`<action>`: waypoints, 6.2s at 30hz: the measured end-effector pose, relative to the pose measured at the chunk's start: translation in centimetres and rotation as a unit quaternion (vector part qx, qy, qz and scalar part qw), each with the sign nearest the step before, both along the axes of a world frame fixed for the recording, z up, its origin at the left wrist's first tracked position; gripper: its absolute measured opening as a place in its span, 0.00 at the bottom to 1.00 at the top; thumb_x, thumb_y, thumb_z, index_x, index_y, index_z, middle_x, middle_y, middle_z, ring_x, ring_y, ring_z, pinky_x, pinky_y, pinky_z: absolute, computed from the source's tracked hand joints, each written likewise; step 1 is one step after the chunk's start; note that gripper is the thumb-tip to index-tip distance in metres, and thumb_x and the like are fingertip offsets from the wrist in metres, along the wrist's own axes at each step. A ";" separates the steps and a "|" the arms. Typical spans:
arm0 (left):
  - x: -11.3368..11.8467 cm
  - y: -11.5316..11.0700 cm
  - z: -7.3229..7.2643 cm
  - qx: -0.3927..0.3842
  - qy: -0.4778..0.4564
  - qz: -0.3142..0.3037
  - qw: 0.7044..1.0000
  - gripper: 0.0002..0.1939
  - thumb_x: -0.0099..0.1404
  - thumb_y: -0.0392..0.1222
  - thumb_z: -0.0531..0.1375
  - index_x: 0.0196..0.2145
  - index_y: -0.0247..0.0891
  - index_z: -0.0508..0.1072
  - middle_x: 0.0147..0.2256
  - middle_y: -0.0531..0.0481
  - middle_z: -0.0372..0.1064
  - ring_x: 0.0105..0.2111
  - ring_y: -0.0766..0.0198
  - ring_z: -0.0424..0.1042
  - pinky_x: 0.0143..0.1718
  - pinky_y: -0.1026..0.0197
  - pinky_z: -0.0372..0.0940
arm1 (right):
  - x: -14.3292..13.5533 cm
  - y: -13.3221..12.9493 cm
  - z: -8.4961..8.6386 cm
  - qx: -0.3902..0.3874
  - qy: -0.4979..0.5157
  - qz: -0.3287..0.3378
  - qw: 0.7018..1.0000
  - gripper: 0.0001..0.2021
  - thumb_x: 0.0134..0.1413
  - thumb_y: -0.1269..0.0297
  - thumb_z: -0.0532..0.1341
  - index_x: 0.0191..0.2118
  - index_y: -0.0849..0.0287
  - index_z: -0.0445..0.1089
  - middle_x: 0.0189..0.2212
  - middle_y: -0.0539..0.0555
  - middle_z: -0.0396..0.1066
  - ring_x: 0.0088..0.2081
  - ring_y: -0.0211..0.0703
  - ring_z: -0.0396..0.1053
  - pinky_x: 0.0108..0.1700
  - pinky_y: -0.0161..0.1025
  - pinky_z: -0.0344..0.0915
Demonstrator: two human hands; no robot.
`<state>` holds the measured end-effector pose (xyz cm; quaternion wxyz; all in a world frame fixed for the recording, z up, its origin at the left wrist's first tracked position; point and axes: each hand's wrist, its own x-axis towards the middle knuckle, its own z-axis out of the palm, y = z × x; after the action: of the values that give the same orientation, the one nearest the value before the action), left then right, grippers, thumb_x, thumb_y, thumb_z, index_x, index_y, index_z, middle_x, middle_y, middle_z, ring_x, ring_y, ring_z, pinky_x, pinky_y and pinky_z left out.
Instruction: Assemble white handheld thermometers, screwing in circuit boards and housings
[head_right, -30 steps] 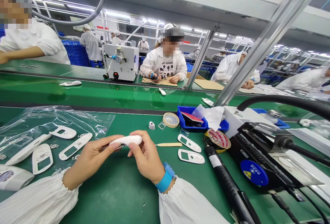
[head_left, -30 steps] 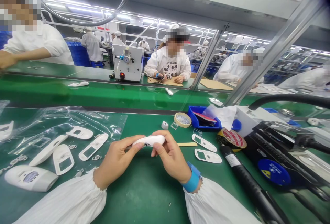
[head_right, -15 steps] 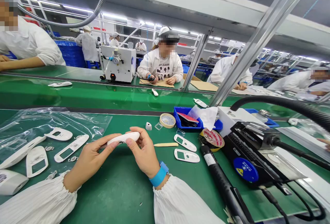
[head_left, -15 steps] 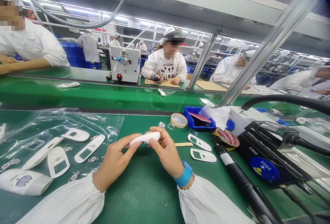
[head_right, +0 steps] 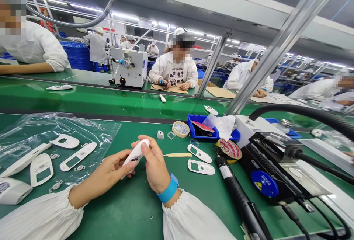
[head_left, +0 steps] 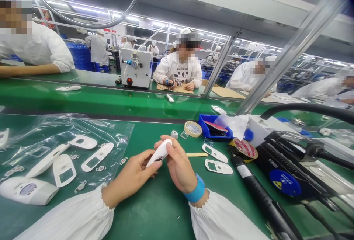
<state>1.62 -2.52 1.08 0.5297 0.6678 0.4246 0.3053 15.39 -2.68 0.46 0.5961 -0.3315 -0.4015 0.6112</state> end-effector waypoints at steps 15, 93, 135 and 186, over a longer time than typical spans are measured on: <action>1.9 -1.3 -0.4 0.172 0.199 0.002 0.965 0.11 0.62 0.36 0.44 0.41 0.37 0.60 0.38 0.41 0.66 0.37 0.56 0.68 0.35 0.56 0.62 | -2.1 1.6 1.9 -0.062 0.169 -0.141 0.973 0.24 0.50 0.46 0.53 0.15 0.60 0.56 0.08 0.44 0.55 0.13 0.31 0.55 0.19 0.31 0.58; -0.5 0.5 0.5 -0.344 -0.237 -0.046 0.907 0.19 0.62 0.55 0.48 0.32 0.35 0.66 0.22 0.52 0.65 0.11 0.76 0.58 0.09 0.73 0.50 | 0.5 1.1 -0.3 -0.021 0.045 0.053 0.997 0.12 0.47 0.58 0.61 0.39 0.56 0.66 0.31 0.49 0.69 0.28 0.32 0.64 0.34 0.32 0.62; -1.9 2.6 -0.1 -0.034 -0.091 0.154 0.983 0.17 0.59 0.56 0.52 0.33 0.39 0.63 0.20 0.59 0.57 0.18 0.72 0.58 0.16 0.70 0.56 | -0.4 0.6 -1.5 -0.027 -0.203 0.113 0.972 0.15 0.49 0.50 0.56 0.31 0.59 0.58 0.20 0.45 0.63 0.18 0.29 0.59 0.23 0.30 0.55; 0.5 -0.5 -1.4 -0.162 -0.227 0.052 0.959 0.18 0.61 0.54 0.51 0.39 0.36 0.66 0.35 0.47 0.64 0.30 0.66 0.65 0.26 0.64 0.61 | -0.6 -0.3 -1.6 0.093 -0.417 -0.114 0.897 0.09 0.56 0.58 0.50 0.36 0.56 0.59 0.26 0.49 0.65 0.27 0.39 0.62 0.31 0.37 0.59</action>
<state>2.15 -3.06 -0.34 0.6965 0.4637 0.3709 0.4028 14.78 -3.02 -1.14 0.4679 -0.5422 -0.6278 0.3049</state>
